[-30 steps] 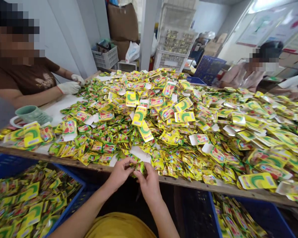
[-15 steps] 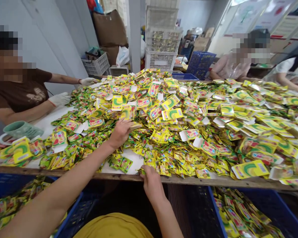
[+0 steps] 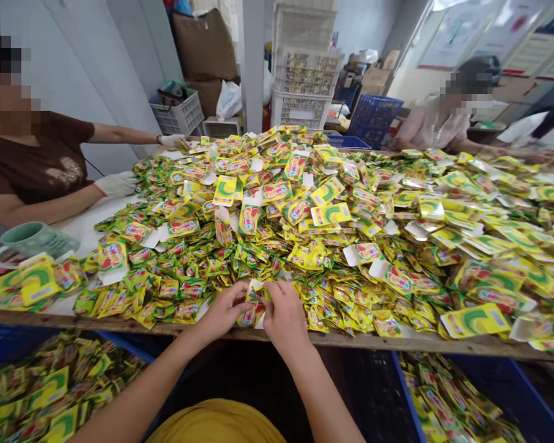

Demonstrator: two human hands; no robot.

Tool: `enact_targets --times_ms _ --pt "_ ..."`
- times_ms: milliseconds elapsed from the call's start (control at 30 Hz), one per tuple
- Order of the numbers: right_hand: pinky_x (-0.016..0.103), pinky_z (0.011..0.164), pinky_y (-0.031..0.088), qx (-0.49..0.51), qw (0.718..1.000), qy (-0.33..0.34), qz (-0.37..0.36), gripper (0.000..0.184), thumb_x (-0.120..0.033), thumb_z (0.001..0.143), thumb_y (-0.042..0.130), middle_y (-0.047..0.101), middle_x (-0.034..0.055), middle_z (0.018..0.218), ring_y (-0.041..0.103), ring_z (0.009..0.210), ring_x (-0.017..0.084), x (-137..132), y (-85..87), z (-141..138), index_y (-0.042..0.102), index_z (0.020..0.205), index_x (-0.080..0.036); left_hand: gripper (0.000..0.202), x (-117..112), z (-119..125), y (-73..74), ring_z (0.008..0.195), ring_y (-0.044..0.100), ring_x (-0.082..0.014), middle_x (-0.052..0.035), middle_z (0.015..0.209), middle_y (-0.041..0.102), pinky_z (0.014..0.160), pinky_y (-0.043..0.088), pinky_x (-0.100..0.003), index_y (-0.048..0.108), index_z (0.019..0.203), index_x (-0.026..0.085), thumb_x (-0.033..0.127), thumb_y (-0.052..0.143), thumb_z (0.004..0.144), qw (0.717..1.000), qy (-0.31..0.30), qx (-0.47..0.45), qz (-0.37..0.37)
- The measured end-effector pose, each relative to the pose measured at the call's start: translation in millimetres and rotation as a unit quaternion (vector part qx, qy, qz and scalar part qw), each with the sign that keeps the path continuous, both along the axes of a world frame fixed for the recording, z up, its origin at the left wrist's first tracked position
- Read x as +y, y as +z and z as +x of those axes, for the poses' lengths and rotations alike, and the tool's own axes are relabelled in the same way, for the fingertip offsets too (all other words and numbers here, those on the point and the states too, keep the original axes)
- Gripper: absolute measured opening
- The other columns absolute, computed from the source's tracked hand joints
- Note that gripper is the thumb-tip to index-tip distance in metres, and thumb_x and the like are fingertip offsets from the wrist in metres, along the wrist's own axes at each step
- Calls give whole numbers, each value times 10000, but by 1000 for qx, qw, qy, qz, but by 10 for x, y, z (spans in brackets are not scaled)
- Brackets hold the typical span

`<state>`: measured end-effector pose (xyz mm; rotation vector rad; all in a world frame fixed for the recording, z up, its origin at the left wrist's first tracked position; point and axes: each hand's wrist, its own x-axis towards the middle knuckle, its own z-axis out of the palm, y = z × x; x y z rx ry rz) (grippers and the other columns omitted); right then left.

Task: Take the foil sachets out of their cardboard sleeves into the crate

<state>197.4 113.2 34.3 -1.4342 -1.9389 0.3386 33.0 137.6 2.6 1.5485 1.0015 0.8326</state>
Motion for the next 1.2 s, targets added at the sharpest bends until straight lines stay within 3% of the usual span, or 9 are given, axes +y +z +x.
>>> enact_targets --times_ms 267,400,500,733,900,967,1067,1133,1200 --pt "266 729 433 -87 973 168 -132 326 21 718 500 564 36 873 552 852 186 34 312 -107 626 917 -205 197 -145 -106 -88 639 395 -111 54 662 415 593 325 -214 501 761 167 282 661 747 1000 15 6 10" --pt "295 712 427 -81 989 76 -97 225 -45 757 546 587 42 847 565 815 204 24 196 -213 567 929 -188 201 -192 -130 -123 648 373 -110 52 667 383 603 324 -223 468 723 166 291 617 774 999 34 -25 -2" --pt "295 695 433 -55 996 42 -49 122 -83 798 558 580 43 838 563 776 192 13 98 -260 559 857 -189 180 -193 -164 -116 682 398 -119 42 700 418 634 344 -228 486 739 161 282 614 777 998 39 -49 6" --pt "379 819 468 -97 984 149 6 129 -183 860 583 558 107 1076 506 991 244 19 192 -197 685 934 -209 230 -183 -197 -124 811 522 -168 -1 840 597 743 412 -257 600 932 149 291 663 761 996 19 -89 -19" --pt "440 925 435 -126 970 204 -50 212 -184 901 520 584 97 1162 487 1087 253 16 230 -173 702 794 -205 253 -192 -147 -117 887 557 -190 -19 925 647 821 423 -275 638 983 146 280 663 769 996 0 -89 -20" --pt "447 965 414 -75 972 209 -73 210 -244 916 513 592 84 1175 502 1106 245 -6 189 -135 716 866 -228 280 -201 -151 -99 899 566 -196 -27 943 658 829 433 -280 648 999 145 305 670 770 995 0 -99 -33" --pt "396 877 481 102 987 91 -85 221 -331 909 526 609 92 1143 568 1031 230 -59 53 -72 695 1021 -245 338 -227 -203 -56 990 581 -214 -45 1017 674 907 431 -307 645 1099 169 372 599 832 988 -2 -132 -75" --pt "304 629 522 233 961 6 -149 254 -374 872 571 645 81 974 617 772 185 -99 -68 -71 673 1052 -226 370 -245 -245 -18 1127 550 -217 -52 1138 662 1016 374 -330 621 1188 201 392 491 899 980 -1 -163 -112" --pt "235 434 440 317 917 -1 -242 254 -400 825 623 628 37 798 537 516 116 -125 -177 -114 689 976 -206 367 -248 -270 17 1220 506 -213 -51 1233 632 1080 315 -334 620 1209 214 372 474 911 973 -7 -184 -138"
